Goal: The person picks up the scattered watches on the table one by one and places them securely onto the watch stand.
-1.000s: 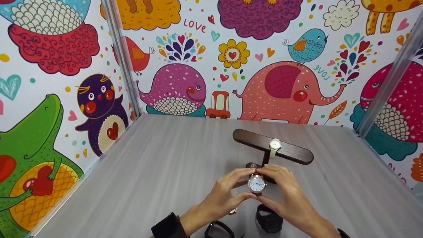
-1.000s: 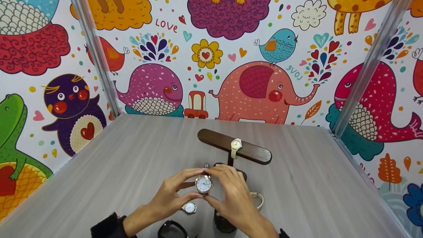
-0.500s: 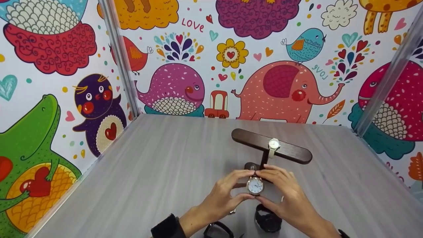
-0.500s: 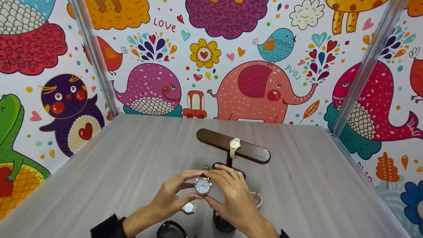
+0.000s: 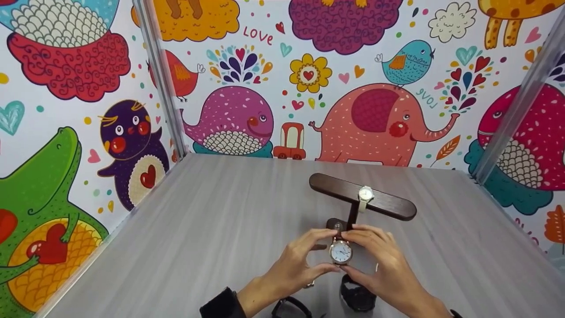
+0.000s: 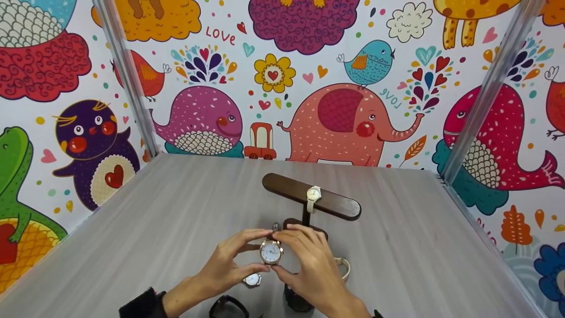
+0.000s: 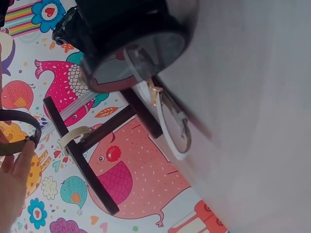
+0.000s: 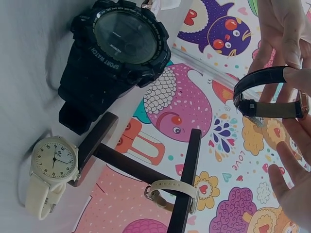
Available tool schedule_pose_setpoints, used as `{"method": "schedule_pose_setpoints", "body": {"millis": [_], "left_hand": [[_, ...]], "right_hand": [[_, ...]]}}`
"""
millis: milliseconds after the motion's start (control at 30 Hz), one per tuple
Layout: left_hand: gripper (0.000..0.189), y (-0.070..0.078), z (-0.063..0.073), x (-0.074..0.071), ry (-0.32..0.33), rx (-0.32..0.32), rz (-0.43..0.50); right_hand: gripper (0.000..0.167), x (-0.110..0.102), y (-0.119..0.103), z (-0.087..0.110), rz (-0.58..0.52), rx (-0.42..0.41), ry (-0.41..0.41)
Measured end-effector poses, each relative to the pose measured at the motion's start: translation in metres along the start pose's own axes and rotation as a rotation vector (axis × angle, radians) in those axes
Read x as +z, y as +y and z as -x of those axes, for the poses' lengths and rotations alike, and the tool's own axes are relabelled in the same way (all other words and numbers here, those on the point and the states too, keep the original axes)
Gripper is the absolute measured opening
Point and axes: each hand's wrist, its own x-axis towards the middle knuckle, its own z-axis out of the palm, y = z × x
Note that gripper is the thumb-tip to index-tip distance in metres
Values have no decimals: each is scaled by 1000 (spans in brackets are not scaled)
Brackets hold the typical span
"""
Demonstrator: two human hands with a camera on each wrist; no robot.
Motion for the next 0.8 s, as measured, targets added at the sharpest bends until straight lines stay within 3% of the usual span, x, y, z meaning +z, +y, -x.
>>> {"method": "schedule_pose_setpoints", "body": {"millis": [267,633,800], "left_hand": [[68,-7,-1,-2,-2,-11,-89],[65,-25,0,-4,26,-25,-170],[64,-34,-1,-4,38,-44,-177]], "right_hand": [[79,-5,3,2,-33,26,17],[81,-14,10,10,44,80,8],[78,-20,13,15,77,150,-4]]}}
